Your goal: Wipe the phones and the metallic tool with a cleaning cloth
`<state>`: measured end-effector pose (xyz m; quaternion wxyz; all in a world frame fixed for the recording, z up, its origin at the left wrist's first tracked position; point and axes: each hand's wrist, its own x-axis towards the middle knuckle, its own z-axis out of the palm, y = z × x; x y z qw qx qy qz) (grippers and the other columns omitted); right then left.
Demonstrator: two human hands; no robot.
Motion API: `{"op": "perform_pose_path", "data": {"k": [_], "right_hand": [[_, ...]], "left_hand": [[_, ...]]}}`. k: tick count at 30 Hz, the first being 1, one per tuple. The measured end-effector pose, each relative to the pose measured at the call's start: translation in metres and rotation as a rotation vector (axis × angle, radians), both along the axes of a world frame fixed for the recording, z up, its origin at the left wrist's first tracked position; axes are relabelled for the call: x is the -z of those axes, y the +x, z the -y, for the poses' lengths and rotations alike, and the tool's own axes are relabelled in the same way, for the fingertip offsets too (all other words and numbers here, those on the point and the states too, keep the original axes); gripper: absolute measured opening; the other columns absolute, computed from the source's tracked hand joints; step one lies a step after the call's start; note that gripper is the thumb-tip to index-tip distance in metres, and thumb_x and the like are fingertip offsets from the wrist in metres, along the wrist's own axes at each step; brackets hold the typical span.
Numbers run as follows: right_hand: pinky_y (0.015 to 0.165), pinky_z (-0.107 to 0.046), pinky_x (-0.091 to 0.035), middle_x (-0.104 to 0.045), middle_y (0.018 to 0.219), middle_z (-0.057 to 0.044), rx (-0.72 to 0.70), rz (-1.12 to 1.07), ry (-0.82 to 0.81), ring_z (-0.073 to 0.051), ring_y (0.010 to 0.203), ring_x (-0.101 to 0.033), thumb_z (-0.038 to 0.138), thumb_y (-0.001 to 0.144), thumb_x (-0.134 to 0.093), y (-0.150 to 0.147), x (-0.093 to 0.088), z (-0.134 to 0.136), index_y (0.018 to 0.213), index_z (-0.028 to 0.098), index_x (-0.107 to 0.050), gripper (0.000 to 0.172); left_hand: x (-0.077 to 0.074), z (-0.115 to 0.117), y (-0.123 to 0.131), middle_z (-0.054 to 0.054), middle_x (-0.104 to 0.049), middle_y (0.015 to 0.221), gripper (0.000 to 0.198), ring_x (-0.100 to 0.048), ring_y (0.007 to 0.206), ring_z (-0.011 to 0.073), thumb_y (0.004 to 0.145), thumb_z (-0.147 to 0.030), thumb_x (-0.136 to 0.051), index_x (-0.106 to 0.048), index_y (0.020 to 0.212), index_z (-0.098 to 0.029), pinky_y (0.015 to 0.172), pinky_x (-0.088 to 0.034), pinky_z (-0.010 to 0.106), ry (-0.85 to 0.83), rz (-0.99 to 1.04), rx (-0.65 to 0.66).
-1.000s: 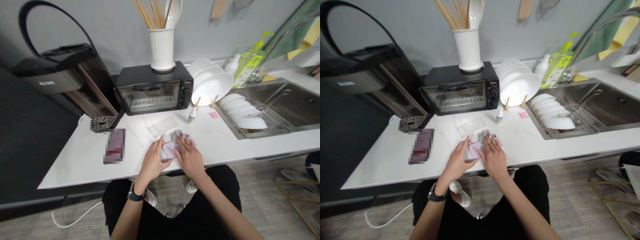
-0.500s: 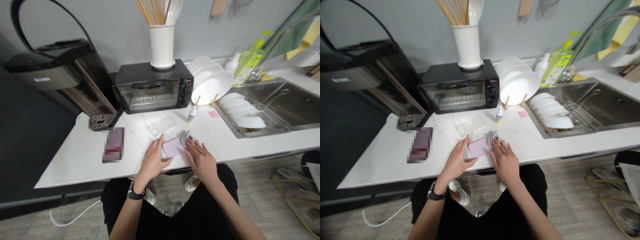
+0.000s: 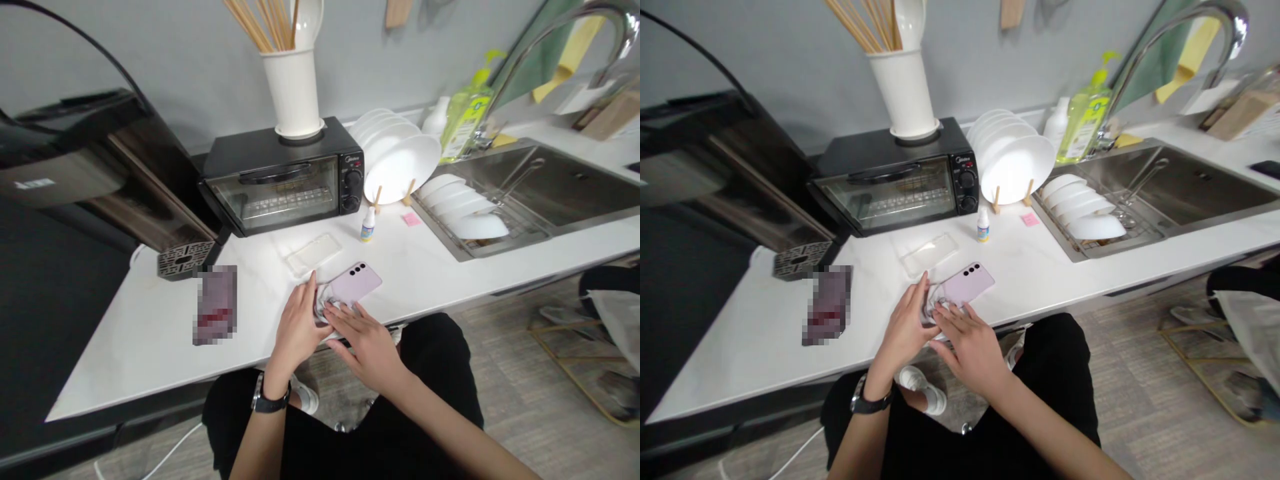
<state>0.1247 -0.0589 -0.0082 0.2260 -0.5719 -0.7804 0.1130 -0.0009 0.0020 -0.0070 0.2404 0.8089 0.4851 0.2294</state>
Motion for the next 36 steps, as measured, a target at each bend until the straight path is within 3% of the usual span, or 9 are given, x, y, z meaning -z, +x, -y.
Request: {"op": "perform_pose_path", "data": {"k": [8,13,16,19,22,27,31,36], "right_hand": [[0.093,-0.044,-0.016,-0.022,0.121,0.0,0.27,0.025,0.099,-0.021,0.111,-0.015,0.032,0.075,-0.031,0.041,0.009,-0.028,0.115,0.022,-0.024,0.042],[0.092,-0.045,-0.02,-0.022,0.121,-0.002,0.148,0.014,0.118,-0.022,0.111,-0.014,0.038,0.071,-0.035,0.01,0.004,-0.036,0.116,0.02,-0.022,0.05],[0.093,-0.037,-0.023,-0.031,0.117,0.003,0.008,-0.012,0.069,-0.016,0.109,-0.022,0.038,0.072,-0.033,-0.009,0.003,-0.024,0.113,0.025,-0.029,0.043],[0.093,-0.031,-0.026,-0.039,0.11,0.01,-0.047,-0.072,0.045,-0.011,0.105,-0.031,0.032,0.075,-0.03,-0.009,0.006,-0.015,0.107,0.033,-0.034,0.032],[0.091,-0.029,-0.03,-0.04,0.108,0.012,0.05,-0.132,0.049,-0.01,0.102,-0.034,0.026,0.076,-0.029,0.011,0.013,-0.012,0.107,0.036,-0.033,0.033],[0.091,-0.028,-0.03,-0.035,0.113,0.01,0.246,-0.209,0.064,-0.011,0.104,-0.032,0.019,0.076,-0.027,0.041,0.014,-0.016,0.108,0.031,-0.033,0.035],[0.09,-0.029,-0.032,-0.033,0.114,0.01,0.295,-0.254,0.089,-0.013,0.104,-0.031,0.018,0.076,-0.025,0.04,0.005,-0.02,0.109,0.03,-0.033,0.036],[0.092,-0.029,-0.028,-0.027,0.117,0.008,0.325,-0.26,0.13,-0.013,0.107,-0.026,0.016,0.076,-0.023,0.033,-0.004,-0.024,0.112,0.026,-0.028,0.038]], "left_hand": [[-0.005,0.004,0.0,0.004,-0.038,0.108,0.066,-0.033,0.102,0.0219,0.062,-0.028,-0.049,-0.013,0.118,-0.026,0.089,-0.024,0.036,0.031,-0.003,-0.038],[-0.006,0.004,-0.002,0.003,-0.03,0.116,0.057,-0.023,0.109,0.0228,0.06,-0.023,-0.051,-0.026,0.111,-0.029,0.09,-0.022,0.038,0.079,-0.011,-0.072],[-0.005,0.002,-0.002,0.003,-0.028,0.117,0.052,-0.022,0.11,0.0221,0.059,-0.017,-0.05,-0.032,0.107,-0.028,0.09,-0.023,0.037,0.077,-0.039,-0.043],[-0.004,0.0,0.0,0.003,-0.029,0.117,0.05,-0.022,0.11,0.0201,0.061,-0.016,-0.046,-0.031,0.108,-0.027,0.091,-0.023,0.035,0.068,-0.06,-0.015],[-0.006,-0.001,0.005,0.001,-0.031,0.116,0.05,-0.023,0.11,0.0198,0.063,-0.021,-0.047,-0.029,0.108,-0.029,0.092,-0.022,0.037,0.06,-0.052,0.006],[-0.011,0.002,0.007,-0.002,-0.036,0.114,0.048,-0.03,0.106,0.0183,0.067,-0.024,-0.042,-0.023,0.112,-0.031,0.089,-0.027,0.037,-0.016,0.015,0.009],[-0.012,0.005,0.006,-0.004,-0.041,0.11,0.043,-0.042,0.096,0.0162,0.073,-0.022,-0.033,-0.02,0.113,-0.033,0.081,-0.036,0.035,-0.127,0.135,-0.015],[-0.009,0.006,0.003,-0.006,-0.038,0.112,0.036,-0.046,0.092,0.0146,0.075,-0.025,-0.028,-0.026,0.111,-0.032,0.08,-0.037,0.031,-0.155,0.214,-0.073]]}}
